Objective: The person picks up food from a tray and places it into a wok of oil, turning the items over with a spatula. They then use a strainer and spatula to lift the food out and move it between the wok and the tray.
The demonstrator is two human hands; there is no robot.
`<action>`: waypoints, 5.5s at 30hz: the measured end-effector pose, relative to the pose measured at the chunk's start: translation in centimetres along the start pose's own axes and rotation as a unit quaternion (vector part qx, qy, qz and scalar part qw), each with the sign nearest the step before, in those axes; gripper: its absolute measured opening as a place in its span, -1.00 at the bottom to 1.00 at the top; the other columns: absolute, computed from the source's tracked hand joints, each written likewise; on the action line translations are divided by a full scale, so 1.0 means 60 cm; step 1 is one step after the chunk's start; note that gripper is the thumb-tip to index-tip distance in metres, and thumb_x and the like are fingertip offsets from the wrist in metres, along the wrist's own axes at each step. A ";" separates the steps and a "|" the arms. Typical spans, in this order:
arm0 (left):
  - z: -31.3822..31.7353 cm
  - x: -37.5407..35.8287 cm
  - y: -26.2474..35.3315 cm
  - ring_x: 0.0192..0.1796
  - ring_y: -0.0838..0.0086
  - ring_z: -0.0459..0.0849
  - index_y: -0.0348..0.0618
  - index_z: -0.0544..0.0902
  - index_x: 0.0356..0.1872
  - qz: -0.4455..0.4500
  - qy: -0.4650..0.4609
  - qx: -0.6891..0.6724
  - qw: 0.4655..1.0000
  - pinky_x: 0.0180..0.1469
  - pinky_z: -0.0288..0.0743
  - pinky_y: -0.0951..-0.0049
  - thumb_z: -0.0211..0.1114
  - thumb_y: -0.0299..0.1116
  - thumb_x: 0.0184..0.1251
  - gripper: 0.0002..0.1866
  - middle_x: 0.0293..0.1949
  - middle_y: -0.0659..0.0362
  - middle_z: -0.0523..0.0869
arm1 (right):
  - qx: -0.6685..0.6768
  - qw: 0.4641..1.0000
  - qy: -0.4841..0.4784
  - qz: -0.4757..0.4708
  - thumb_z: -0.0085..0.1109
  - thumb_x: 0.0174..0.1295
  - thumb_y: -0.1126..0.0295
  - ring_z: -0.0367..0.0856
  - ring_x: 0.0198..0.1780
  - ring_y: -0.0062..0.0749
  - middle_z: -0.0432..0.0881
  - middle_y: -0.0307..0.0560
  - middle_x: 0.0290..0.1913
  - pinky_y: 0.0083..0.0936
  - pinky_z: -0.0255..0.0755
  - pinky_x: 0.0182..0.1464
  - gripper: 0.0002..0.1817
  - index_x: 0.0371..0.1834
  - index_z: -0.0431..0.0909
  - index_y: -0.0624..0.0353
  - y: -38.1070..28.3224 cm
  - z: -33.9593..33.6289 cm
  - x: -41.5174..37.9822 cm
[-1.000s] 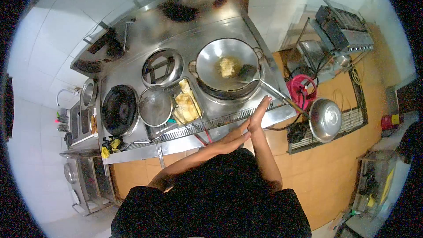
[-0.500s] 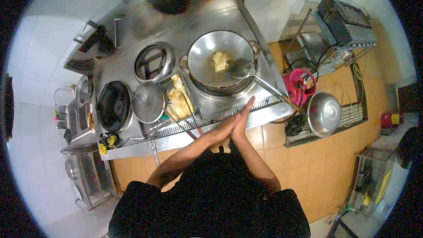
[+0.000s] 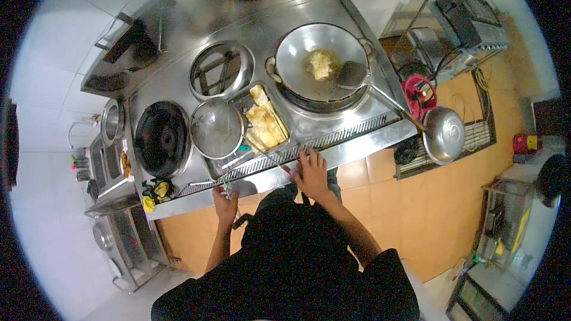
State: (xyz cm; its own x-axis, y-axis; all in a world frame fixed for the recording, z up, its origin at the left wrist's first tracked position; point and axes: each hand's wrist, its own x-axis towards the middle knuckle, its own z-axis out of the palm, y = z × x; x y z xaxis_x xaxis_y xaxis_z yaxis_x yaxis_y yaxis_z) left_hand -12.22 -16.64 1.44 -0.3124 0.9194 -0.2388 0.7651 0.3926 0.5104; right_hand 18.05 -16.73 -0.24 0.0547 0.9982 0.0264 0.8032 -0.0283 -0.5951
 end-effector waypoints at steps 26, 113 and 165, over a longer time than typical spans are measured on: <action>-0.029 -0.045 -0.088 -0.82 0.63 0.27 -0.14 0.37 -0.47 -0.118 -0.158 -0.314 0.929 -0.80 0.13 0.51 0.20 -0.35 0.39 -0.75 -0.78 0.31 0.35 | -0.258 0.925 0.167 0.223 0.24 0.15 0.12 0.20 0.36 0.13 0.21 0.14 0.37 0.05 0.12 0.29 -0.16 0.50 0.07 -0.05 0.301 -0.238 0.031; 0.014 0.186 0.417 -0.14 -0.10 0.68 -0.17 0.47 0.05 0.281 -0.158 0.208 0.923 -0.11 0.49 -0.06 -0.05 -0.29 0.48 -0.72 -0.28 -0.19 0.70 | -0.253 0.908 -0.307 0.131 -0.09 0.29 0.25 0.59 -0.42 -0.12 0.65 0.09 -0.40 -0.21 0.47 -0.31 -0.66 0.02 0.59 0.06 0.109 -0.572 0.345; 0.030 0.212 0.451 -0.20 -0.05 0.71 -0.16 0.51 0.09 0.347 -0.128 0.227 0.901 -0.13 0.55 0.00 -0.03 -0.40 0.38 -0.68 -0.31 -0.18 0.71 | -0.249 0.925 -0.269 0.103 -0.04 0.07 0.43 0.69 -0.13 0.03 0.69 0.14 -0.27 -0.10 0.55 -0.09 -0.68 -0.12 0.61 0.17 0.110 -0.484 0.278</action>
State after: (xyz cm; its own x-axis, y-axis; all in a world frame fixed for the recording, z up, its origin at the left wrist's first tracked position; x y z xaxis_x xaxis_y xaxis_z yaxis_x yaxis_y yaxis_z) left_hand 5.54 5.61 10.72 0.4250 0.8817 -0.2049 0.8961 -0.3776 0.2334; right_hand 41.48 -1.83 19.58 0.0403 0.8473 -0.5297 0.9895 -0.1076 -0.0969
